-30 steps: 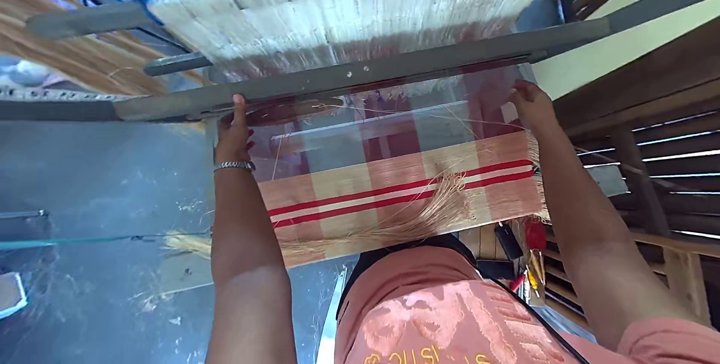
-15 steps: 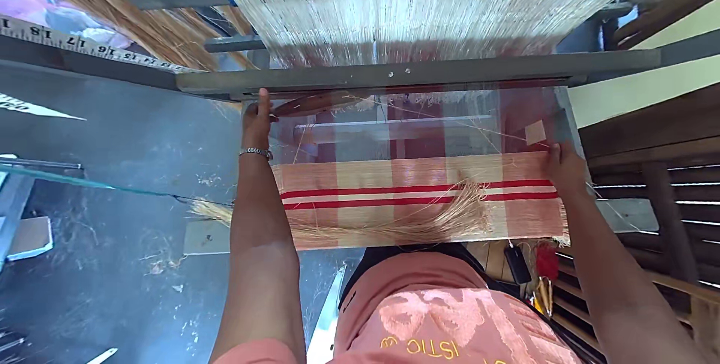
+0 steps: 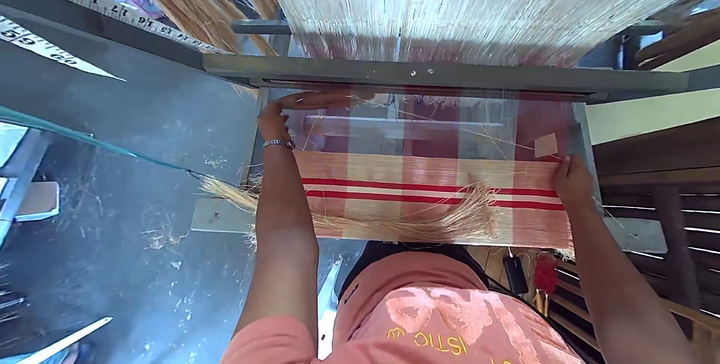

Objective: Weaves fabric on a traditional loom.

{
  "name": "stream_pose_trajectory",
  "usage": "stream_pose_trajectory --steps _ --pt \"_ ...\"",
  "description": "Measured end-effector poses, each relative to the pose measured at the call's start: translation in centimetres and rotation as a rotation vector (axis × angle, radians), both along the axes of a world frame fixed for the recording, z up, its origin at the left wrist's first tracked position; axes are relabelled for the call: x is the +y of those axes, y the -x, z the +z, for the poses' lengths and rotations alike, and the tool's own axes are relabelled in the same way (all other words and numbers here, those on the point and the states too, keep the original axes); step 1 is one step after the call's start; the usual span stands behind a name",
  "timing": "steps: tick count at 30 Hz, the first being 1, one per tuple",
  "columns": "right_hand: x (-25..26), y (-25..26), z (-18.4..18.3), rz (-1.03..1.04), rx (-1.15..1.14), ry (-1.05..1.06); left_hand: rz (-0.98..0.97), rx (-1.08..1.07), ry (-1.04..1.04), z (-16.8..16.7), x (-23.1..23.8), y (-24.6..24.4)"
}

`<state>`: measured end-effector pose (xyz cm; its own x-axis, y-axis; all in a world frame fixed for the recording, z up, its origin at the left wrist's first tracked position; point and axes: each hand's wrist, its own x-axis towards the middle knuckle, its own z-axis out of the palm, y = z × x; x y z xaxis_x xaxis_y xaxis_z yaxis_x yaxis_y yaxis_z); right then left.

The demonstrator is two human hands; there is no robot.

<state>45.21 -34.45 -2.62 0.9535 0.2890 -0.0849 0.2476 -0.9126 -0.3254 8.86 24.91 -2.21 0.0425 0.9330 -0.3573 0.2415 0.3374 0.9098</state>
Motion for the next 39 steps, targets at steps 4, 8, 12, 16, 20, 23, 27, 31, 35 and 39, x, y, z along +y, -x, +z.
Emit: stream_pose_trajectory --steps 4,8,12,16,20,23,27,31,35,39 --pt "0.3 0.2 -0.4 -0.013 -0.016 0.024 0.207 -0.316 -0.021 -0.7 0.6 1.2" --pt "0.0 0.1 -0.4 0.009 -0.022 0.020 0.177 -0.430 -0.040 -0.6 0.6 1.1" --pt "0.0 0.3 0.2 0.010 -0.007 0.003 0.361 -0.372 -0.190 0.3 1.9 5.9" --pt "0.3 0.7 0.1 -0.003 -0.034 0.003 0.434 -0.291 -0.305 2.4 1.5 13.2" --pt "0.3 0.9 -0.3 -0.008 -0.045 -0.001 0.468 -0.233 -0.368 4.0 -0.7 17.1" --pt "0.3 0.9 -0.3 -0.010 -0.049 0.010 0.465 -0.234 -0.410 4.1 -1.9 18.0" --pt "0.3 1.0 0.0 -0.007 -0.047 0.055 0.416 -0.143 -0.527 4.2 -3.2 18.6" --pt "0.4 1.2 0.3 -0.016 -0.057 0.061 0.193 0.220 -0.802 6.0 -6.8 15.7" --pt "1.5 2.2 1.6 -0.048 0.021 0.089 -0.319 0.624 -0.844 5.2 -9.4 10.9" --pt "0.8 1.8 1.7 -0.118 0.108 0.060 -0.575 0.812 -0.807 1.7 -8.4 10.0"
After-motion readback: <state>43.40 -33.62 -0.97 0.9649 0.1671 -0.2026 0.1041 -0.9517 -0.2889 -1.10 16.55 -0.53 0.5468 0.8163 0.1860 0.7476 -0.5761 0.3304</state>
